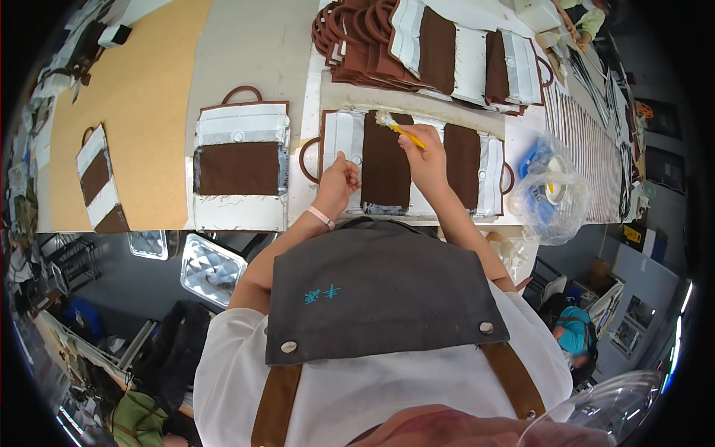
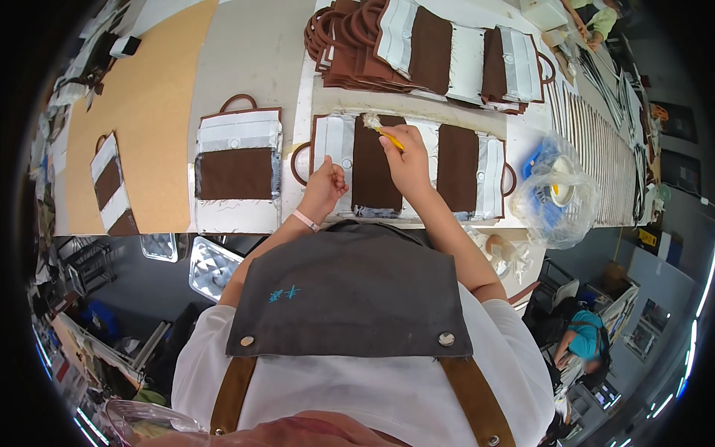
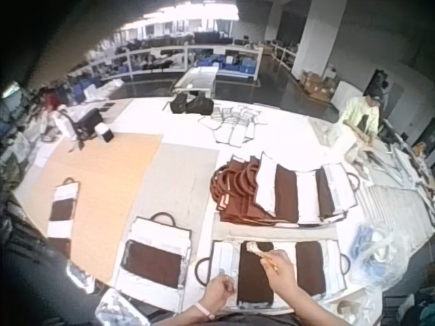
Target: The person applies adhesive to the edges of brown fabric panels using a brush and then presses them onto white backing sheets. They handle multiple panels sequentially, smoothing them down to ensure adhesion. The person also moves metal trays and stacks of fabric during the process.
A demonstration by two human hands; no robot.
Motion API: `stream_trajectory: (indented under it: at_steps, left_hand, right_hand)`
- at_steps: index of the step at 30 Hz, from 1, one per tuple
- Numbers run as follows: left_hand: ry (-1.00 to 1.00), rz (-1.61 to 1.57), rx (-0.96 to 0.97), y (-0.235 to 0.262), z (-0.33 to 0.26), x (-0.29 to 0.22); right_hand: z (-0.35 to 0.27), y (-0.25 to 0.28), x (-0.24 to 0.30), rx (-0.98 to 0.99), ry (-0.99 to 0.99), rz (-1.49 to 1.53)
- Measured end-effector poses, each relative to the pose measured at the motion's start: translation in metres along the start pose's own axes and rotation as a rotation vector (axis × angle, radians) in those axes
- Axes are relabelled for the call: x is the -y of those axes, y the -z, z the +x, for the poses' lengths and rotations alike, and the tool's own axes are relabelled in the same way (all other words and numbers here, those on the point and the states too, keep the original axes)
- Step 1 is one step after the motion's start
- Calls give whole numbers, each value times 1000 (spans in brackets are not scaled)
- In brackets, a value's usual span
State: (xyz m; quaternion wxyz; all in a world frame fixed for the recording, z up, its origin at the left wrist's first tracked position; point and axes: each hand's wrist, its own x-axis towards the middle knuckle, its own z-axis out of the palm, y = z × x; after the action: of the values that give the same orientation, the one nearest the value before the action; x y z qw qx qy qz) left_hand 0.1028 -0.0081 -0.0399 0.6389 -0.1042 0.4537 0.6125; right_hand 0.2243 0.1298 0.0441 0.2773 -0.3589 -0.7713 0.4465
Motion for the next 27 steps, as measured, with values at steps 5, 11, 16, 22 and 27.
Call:
stream_trajectory:
  at_steps: [5, 11, 16, 22, 27]
  left_hand:
    - [-31, -40, -65, 8, 15, 4]
    - [-87, -35, -80, 15, 31, 10]
    - [-44, -70, -82, 11, 24, 3]
    - [27, -117, -124, 16, 31, -1]
    - [73, -172, -126, 16, 30, -3]
  right_hand:
    - [18, -27, 3, 111, 109, -10]
    - [20, -54, -17, 366, 269, -155]
    - [18, -53, -26, 360, 284, -297]
    - [14, -59, -10, 319, 358, -277]
    - [26, -56, -24, 298, 352, -258]
